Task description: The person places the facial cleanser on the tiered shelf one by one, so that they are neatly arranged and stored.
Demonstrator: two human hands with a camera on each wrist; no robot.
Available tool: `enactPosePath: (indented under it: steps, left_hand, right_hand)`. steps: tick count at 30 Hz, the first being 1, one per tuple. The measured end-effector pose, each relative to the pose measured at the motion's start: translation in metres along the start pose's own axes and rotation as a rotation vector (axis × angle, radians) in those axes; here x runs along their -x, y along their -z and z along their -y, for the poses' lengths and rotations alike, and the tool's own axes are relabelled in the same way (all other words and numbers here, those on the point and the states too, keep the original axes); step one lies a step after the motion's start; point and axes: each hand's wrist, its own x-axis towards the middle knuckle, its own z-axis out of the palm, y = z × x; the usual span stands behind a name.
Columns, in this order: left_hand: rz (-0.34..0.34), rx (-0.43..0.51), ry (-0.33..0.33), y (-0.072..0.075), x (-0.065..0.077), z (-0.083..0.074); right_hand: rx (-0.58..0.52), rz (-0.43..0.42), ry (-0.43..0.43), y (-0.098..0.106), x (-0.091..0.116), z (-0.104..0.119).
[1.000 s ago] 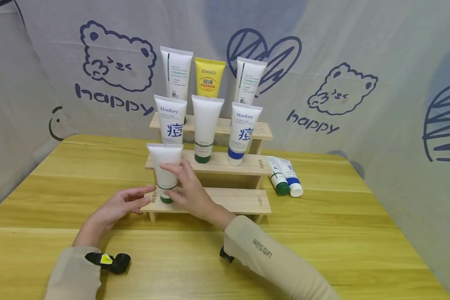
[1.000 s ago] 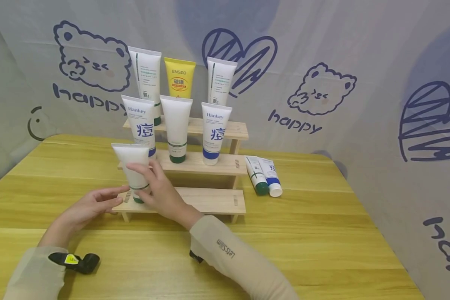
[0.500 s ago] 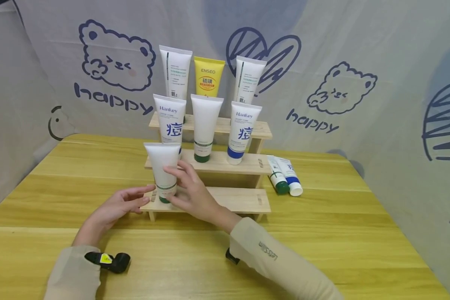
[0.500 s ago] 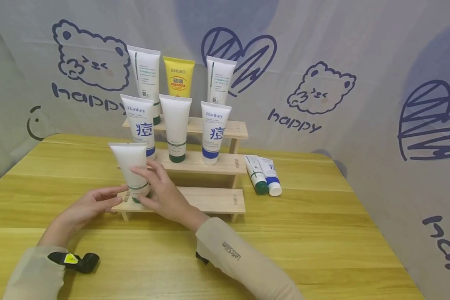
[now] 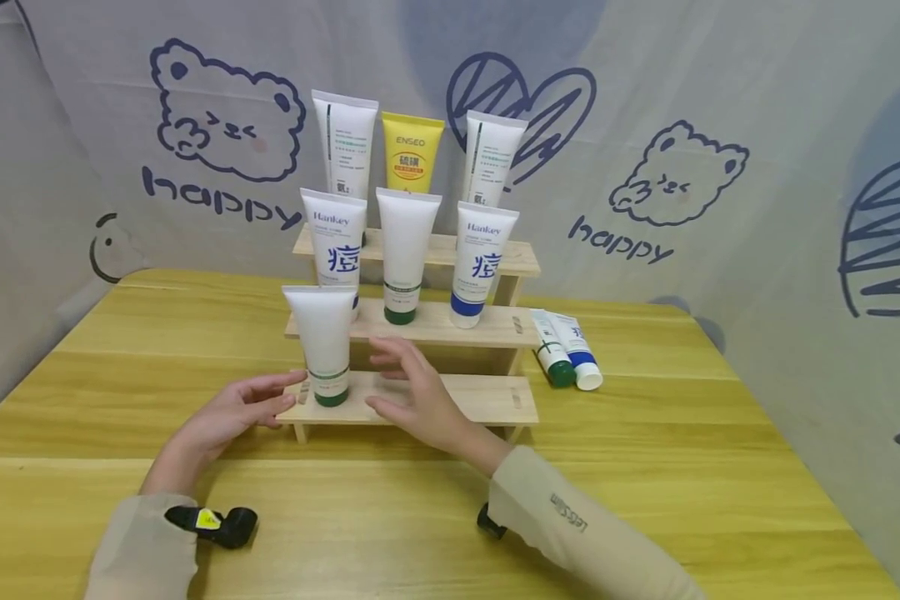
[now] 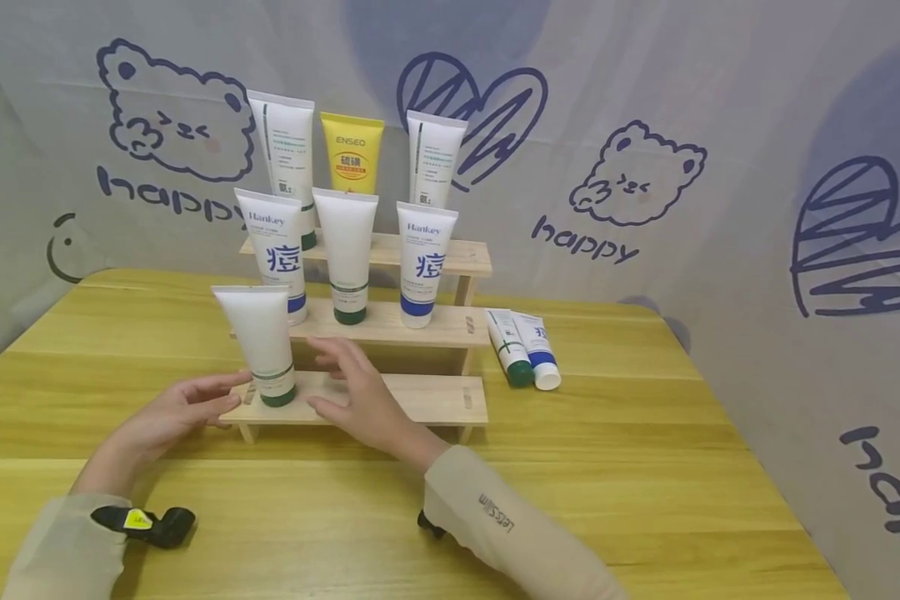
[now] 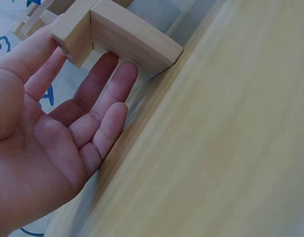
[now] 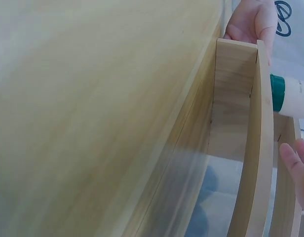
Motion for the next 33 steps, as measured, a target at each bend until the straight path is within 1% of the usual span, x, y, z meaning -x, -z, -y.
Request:
enactPosePath:
  steps: [6, 9, 15, 21, 26, 29, 33]
  left_hand:
    - [-0.008, -0.01, 0.017, -0.002, -0.001, -0.001]
    - [-0.012, -0.004, 0.024, -0.002, 0.0, -0.001]
    - [-0.003, 0.0, 0.012, -0.001, 0.0, -0.002]
    - [-0.004, 0.007, 0.015, -0.001, 0.0, -0.002]
    - [-0.001, 0.0, 0.01, 0.0, 0.0, -0.001]
    - [0.0, 0.0, 0.011, 0.0, 0.0, -0.001]
    - [-0.001, 0.001, 0.021, 0.0, -0.001, -0.002]
  right_hand:
    - [-0.084, -0.02, -0.074, 0.011, 0.01, -0.002]
    - [-0.109, -0.035, -0.081, 0.016, 0.015, -0.003]
    - [-0.094, -0.061, -0.091, 0.027, 0.025, 0.0]
    - [-0.073, -0.094, -0.071, 0.038, 0.029, 0.017]
    - [-0.041, -0.125, -0.106, 0.047, 0.035, 0.025]
    - [-0.027, -0.149, -0.107, 0.054, 0.04, 0.023]
    - [-0.023, -0.177, -0.102, 0.061, 0.053, 0.008]
